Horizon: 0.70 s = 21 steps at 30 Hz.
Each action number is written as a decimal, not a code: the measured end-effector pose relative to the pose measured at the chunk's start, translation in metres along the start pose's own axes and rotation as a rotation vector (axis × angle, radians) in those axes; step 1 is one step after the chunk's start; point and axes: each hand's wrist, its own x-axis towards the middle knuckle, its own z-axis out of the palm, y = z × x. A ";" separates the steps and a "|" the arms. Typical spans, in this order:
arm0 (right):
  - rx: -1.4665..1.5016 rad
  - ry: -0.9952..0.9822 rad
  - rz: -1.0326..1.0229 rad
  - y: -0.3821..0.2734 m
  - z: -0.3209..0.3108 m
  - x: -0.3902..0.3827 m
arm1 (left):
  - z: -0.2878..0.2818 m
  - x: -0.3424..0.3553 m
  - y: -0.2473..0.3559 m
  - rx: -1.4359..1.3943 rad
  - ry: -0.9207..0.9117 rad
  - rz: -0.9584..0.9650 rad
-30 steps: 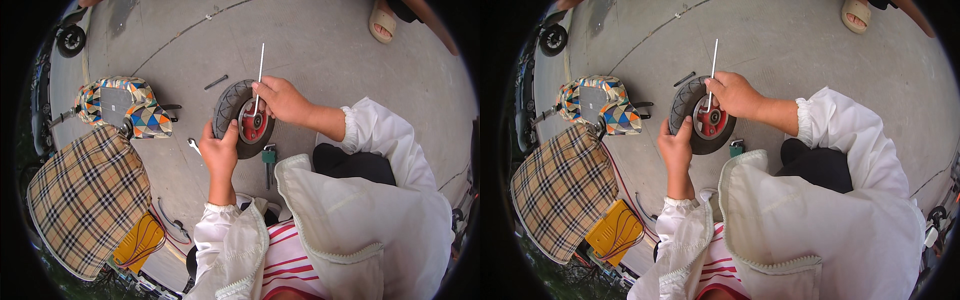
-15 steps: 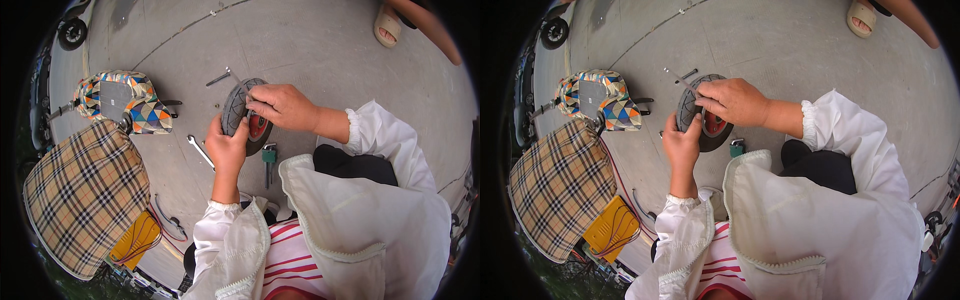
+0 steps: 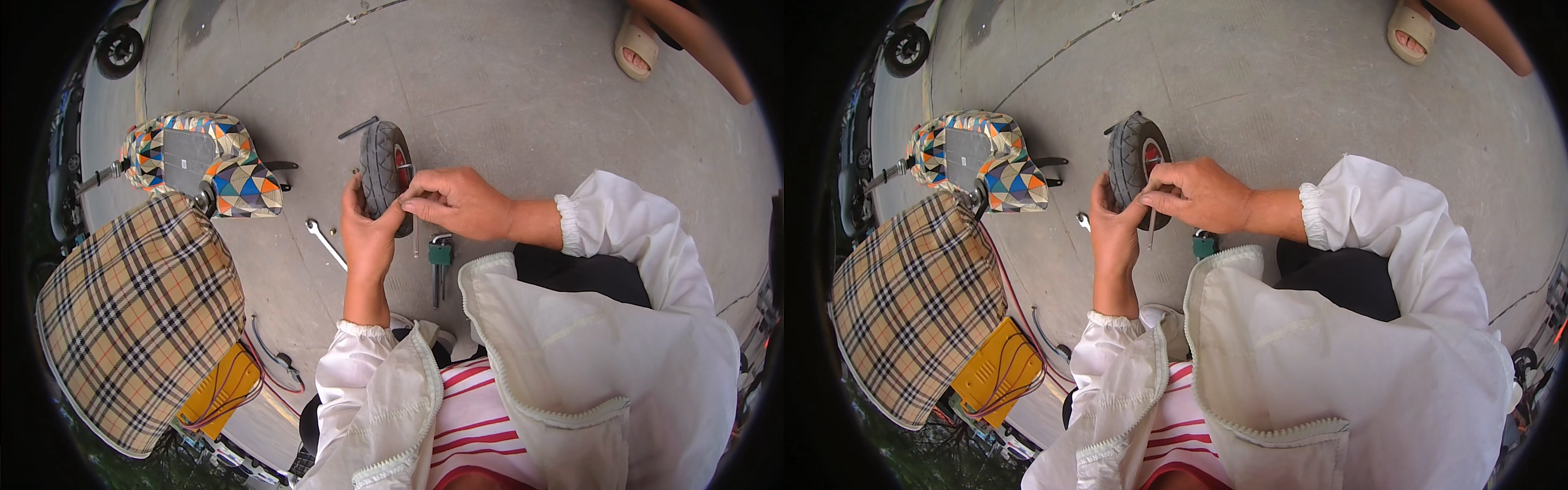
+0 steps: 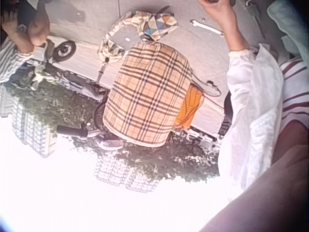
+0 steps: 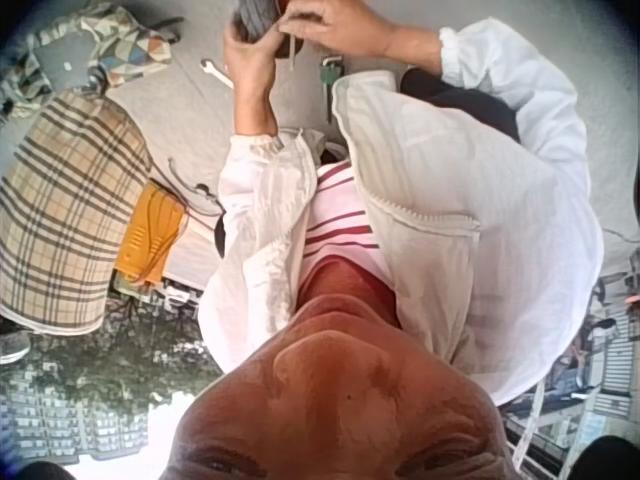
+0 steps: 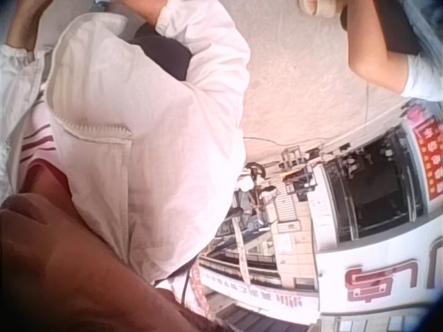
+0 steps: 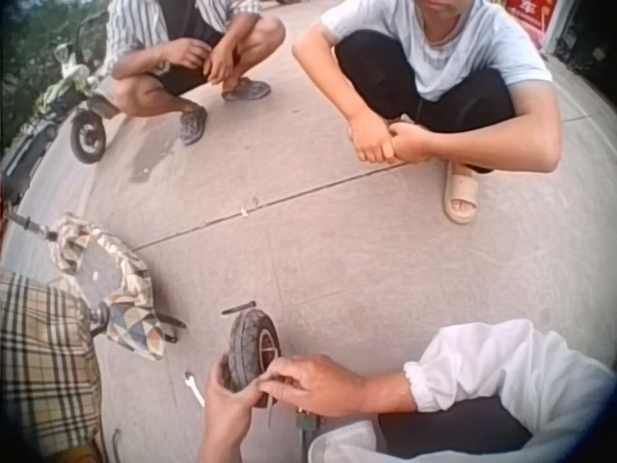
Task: The person uses a wrench and an Allen key to loosen and remove bolts from a scooter wheel, then removes the wheel and continues to disassemble the hub components on the floor.
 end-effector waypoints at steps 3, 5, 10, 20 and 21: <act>0.012 -0.003 0.176 0.006 0.005 0.000 | -0.002 0.003 -0.009 -0.125 -0.008 -0.052; -0.030 0.037 0.258 0.022 0.010 -0.003 | -0.002 0.004 -0.015 -0.240 0.000 -0.095; -0.221 0.135 0.329 0.063 0.002 -0.010 | 0.006 0.007 -0.028 -0.384 0.012 -0.173; -0.129 0.167 0.286 0.078 -0.015 0.013 | 0.020 0.019 -0.049 -0.396 -0.052 -0.208; -0.098 0.205 0.305 0.078 -0.014 0.015 | 0.021 0.023 -0.049 -0.379 -0.047 -0.184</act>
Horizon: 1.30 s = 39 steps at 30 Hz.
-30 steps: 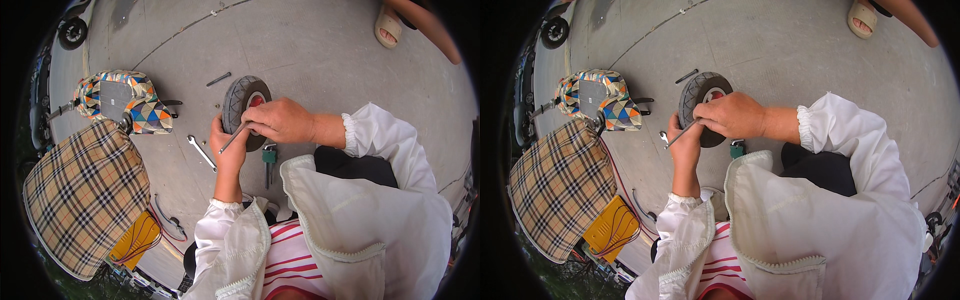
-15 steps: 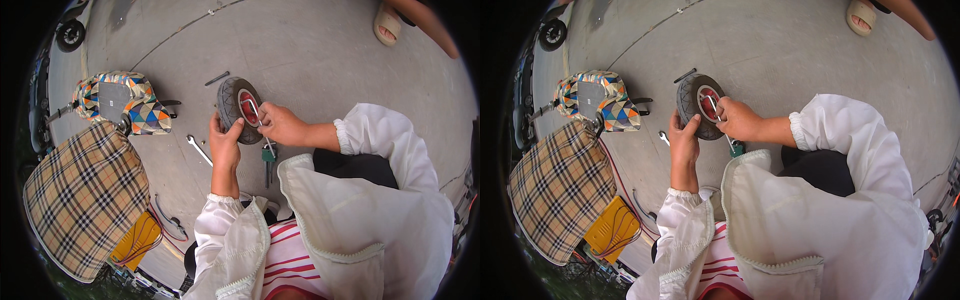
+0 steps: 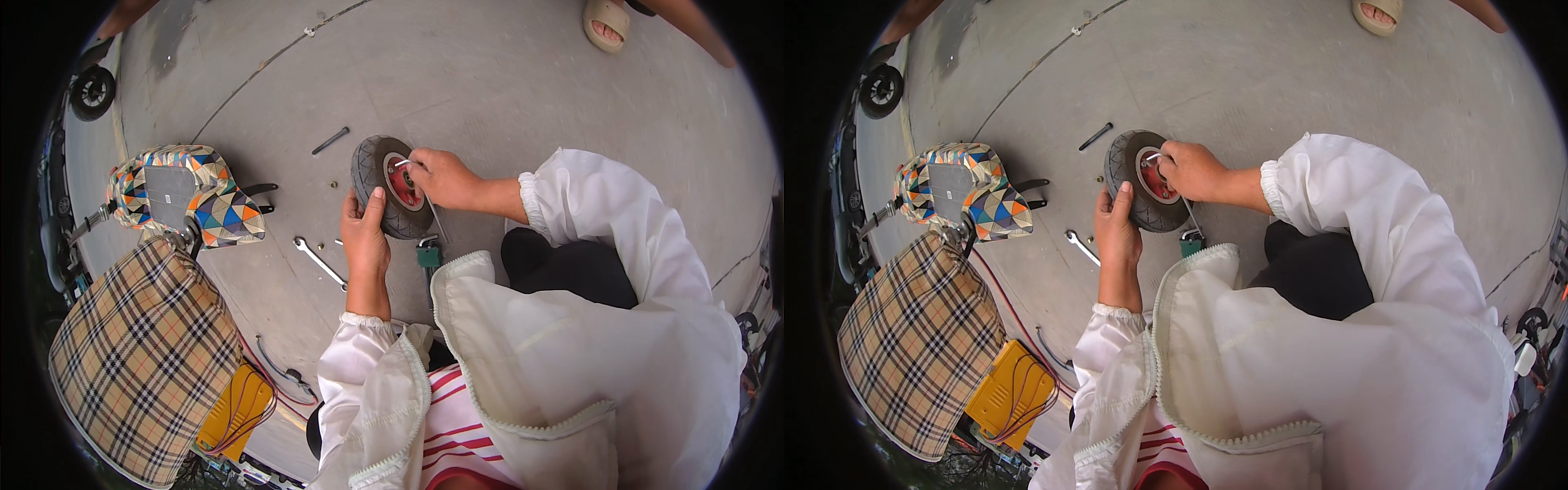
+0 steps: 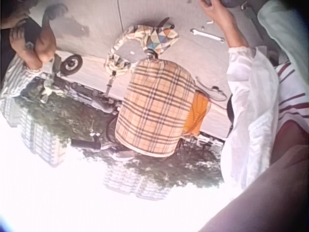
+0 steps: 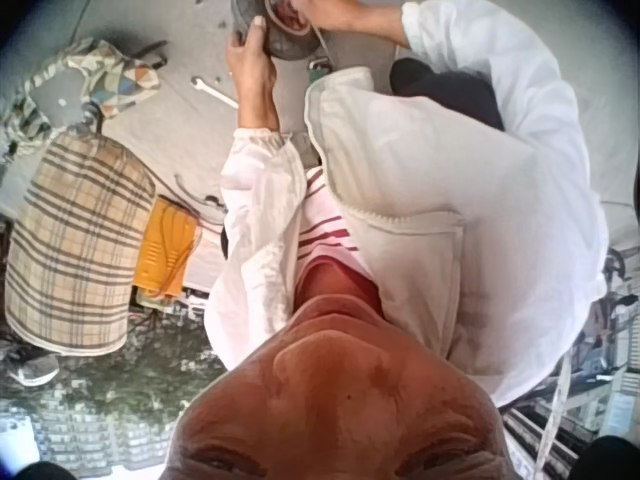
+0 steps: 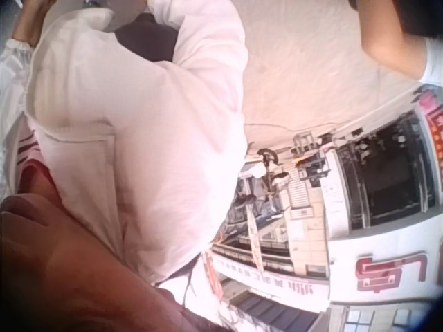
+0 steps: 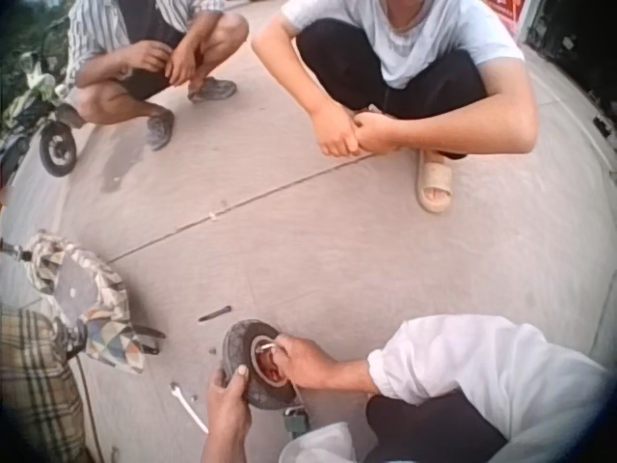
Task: The person uses a wrench and an Allen key to loosen and remove bolts from a scooter wheel, then removes the wheel and continues to disassemble the hub components on the floor.
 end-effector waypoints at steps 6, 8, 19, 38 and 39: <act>0.175 -0.042 0.158 -0.010 -0.011 0.001 | 0.009 0.005 0.018 -0.052 -0.080 -0.086; 0.229 -0.112 0.196 -0.009 -0.014 -0.003 | 0.009 0.003 0.014 0.043 -0.118 -0.101; 0.041 -0.173 0.168 0.006 -0.004 -0.019 | 0.018 0.009 0.009 0.358 -0.012 -0.123; 0.108 -0.148 0.248 0.001 0.002 -0.017 | 0.014 0.009 0.002 0.323 0.003 -0.050; 0.127 -0.149 0.253 0.002 0.003 -0.016 | 0.014 0.009 0.002 0.319 0.000 -0.046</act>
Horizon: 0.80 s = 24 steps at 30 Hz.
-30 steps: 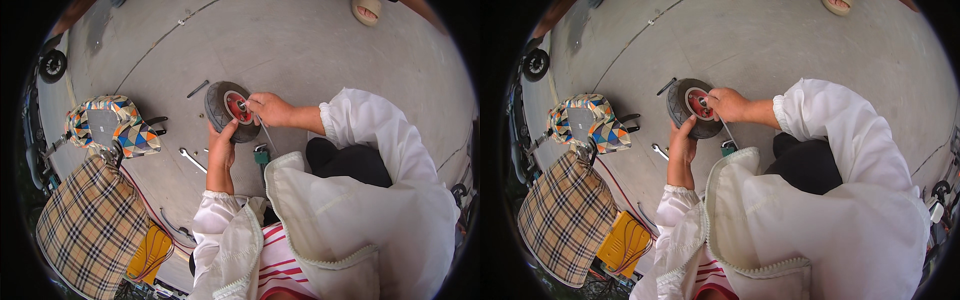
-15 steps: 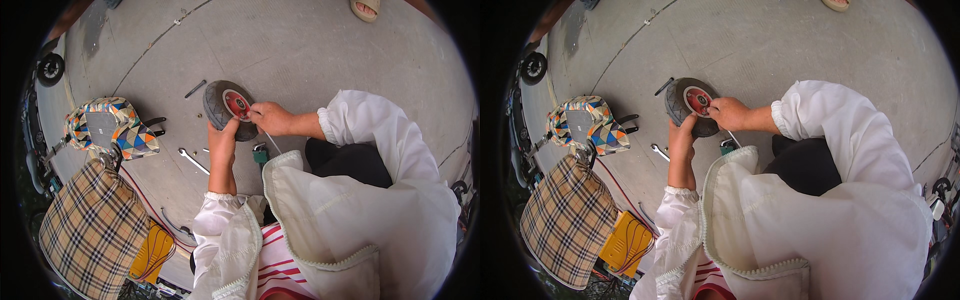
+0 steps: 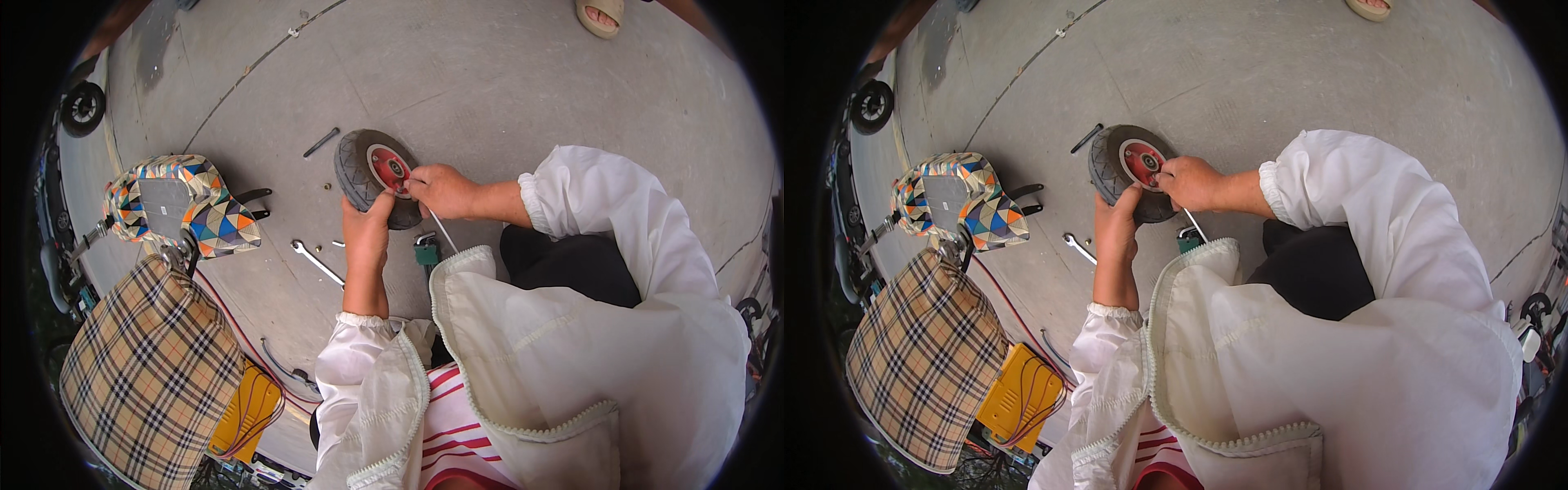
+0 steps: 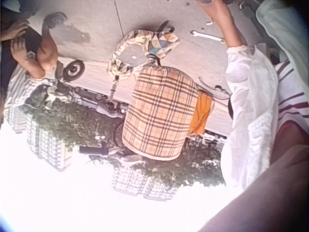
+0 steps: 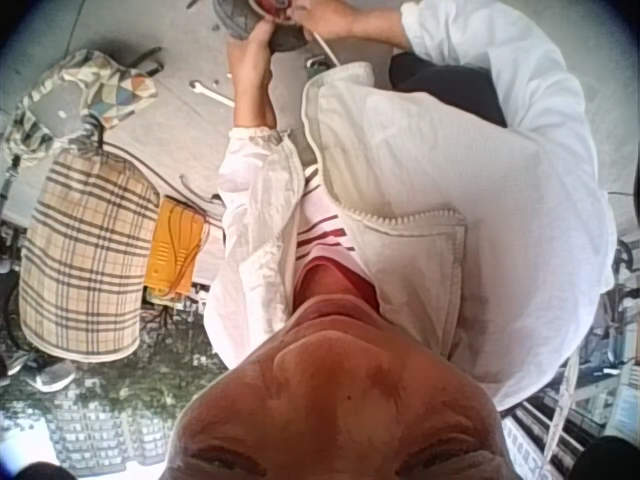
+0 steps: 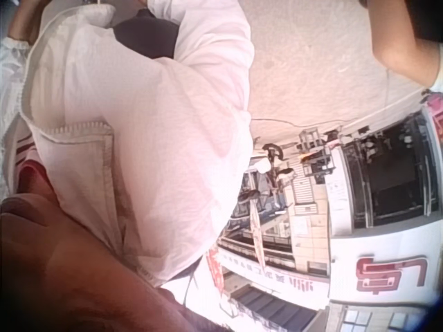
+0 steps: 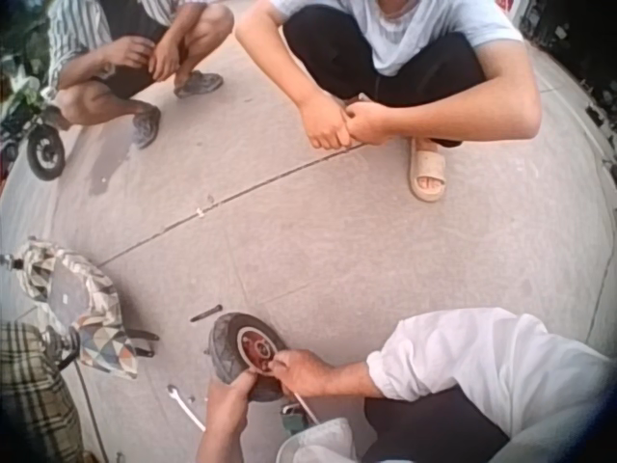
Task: The person uses a wrench and an Allen key to loosen and remove bolts from a scooter wheel, then removes the wheel and continues to disassemble the hub components on the floor.
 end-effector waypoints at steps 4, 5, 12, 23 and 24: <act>0.108 -0.027 0.085 -0.005 0.001 0.001 | -0.004 0.002 -0.004 0.040 0.016 -0.015; 0.143 -0.038 0.123 -0.008 0.001 0.001 | -0.004 0.001 -0.004 0.041 0.022 -0.013; 0.207 -0.082 0.339 -0.022 -0.002 0.005 | 0.000 -0.005 0.001 0.028 0.056 -0.053; 0.092 -0.109 0.443 -0.019 -0.004 0.015 | 0.009 -0.011 -0.004 0.060 0.075 0.028; 0.075 -0.099 0.421 -0.022 -0.001 0.013 | 0.009 -0.013 -0.004 0.058 0.081 0.034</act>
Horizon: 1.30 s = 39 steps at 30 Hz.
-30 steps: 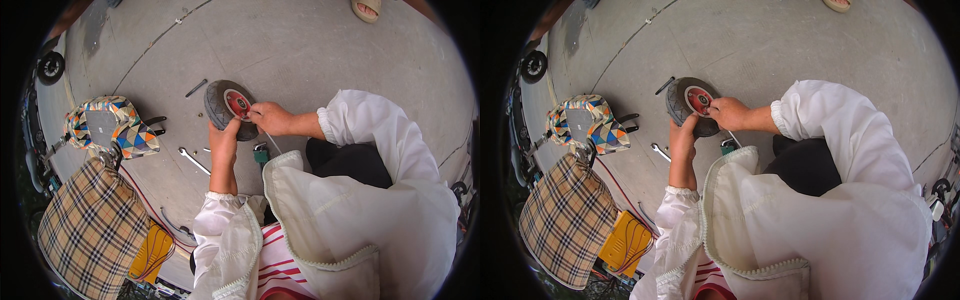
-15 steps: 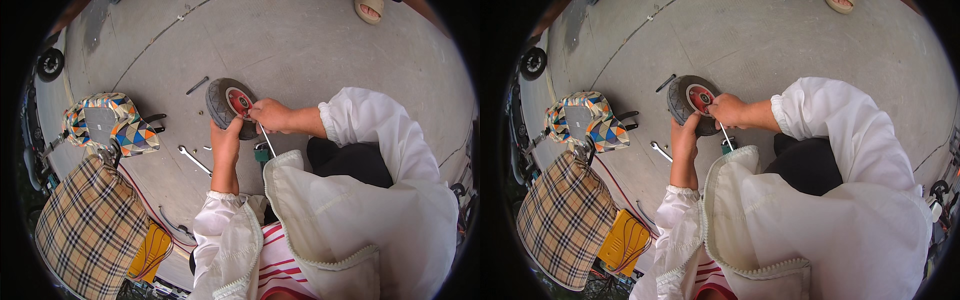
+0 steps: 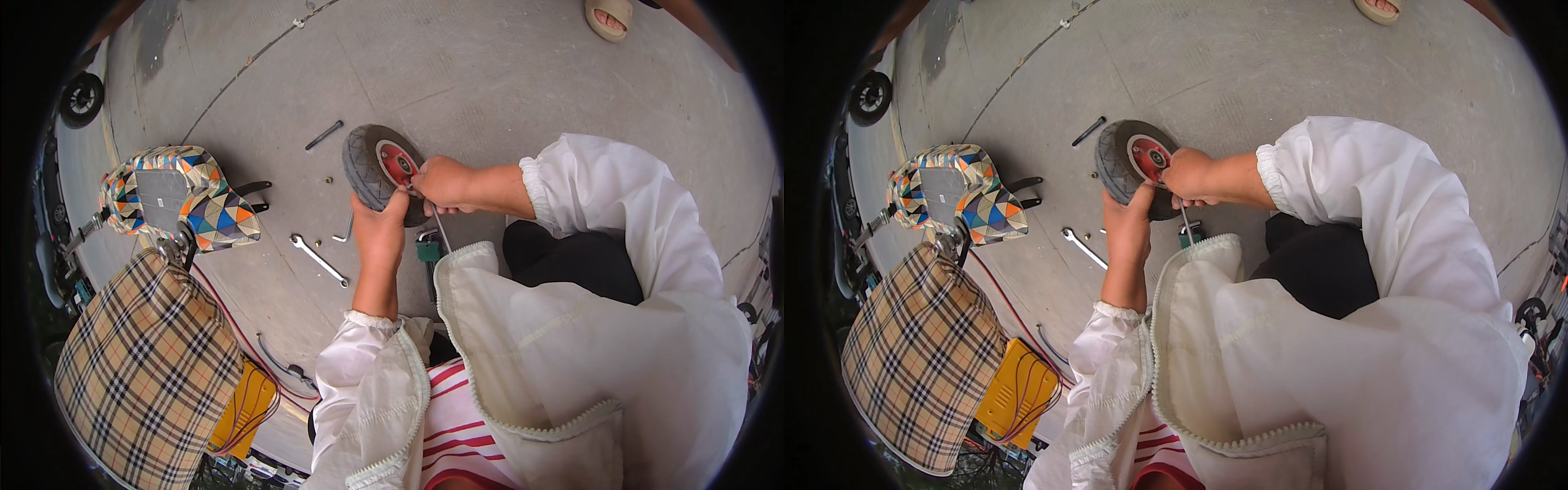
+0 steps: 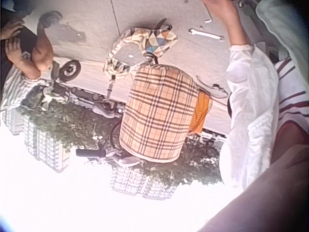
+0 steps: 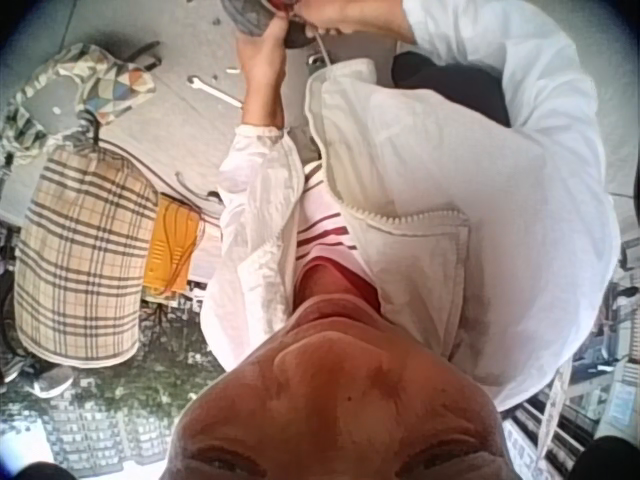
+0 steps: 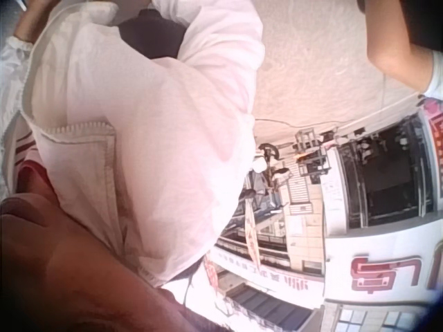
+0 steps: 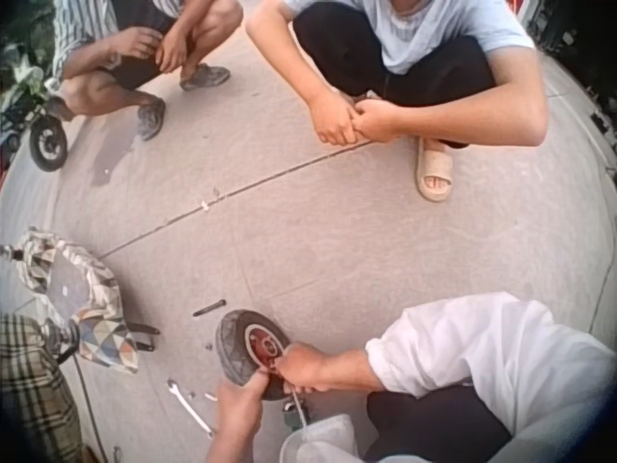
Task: The person uses a wrench and an Allen key to loosen and remove bolts from a scooter wheel, then removes the wheel and continues to disassemble the hub components on the floor.
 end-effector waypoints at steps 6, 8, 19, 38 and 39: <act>-0.177 0.006 -0.055 -0.006 -0.001 -0.010 | 0.007 -0.009 0.001 0.029 0.035 0.053; -0.227 -0.013 -0.086 -0.002 -0.003 -0.007 | 0.010 -0.010 -0.003 -0.066 0.027 0.049; 0.342 -0.026 0.171 -0.011 0.024 -0.051 | 0.004 0.068 0.032 0.405 0.258 0.044; -0.883 0.273 -0.246 0.003 -0.005 -0.061 | 0.028 0.084 0.035 -0.024 0.168 -0.275; -0.850 0.291 -0.217 0.005 -0.004 -0.062 | 0.029 0.084 0.036 -0.009 0.167 -0.281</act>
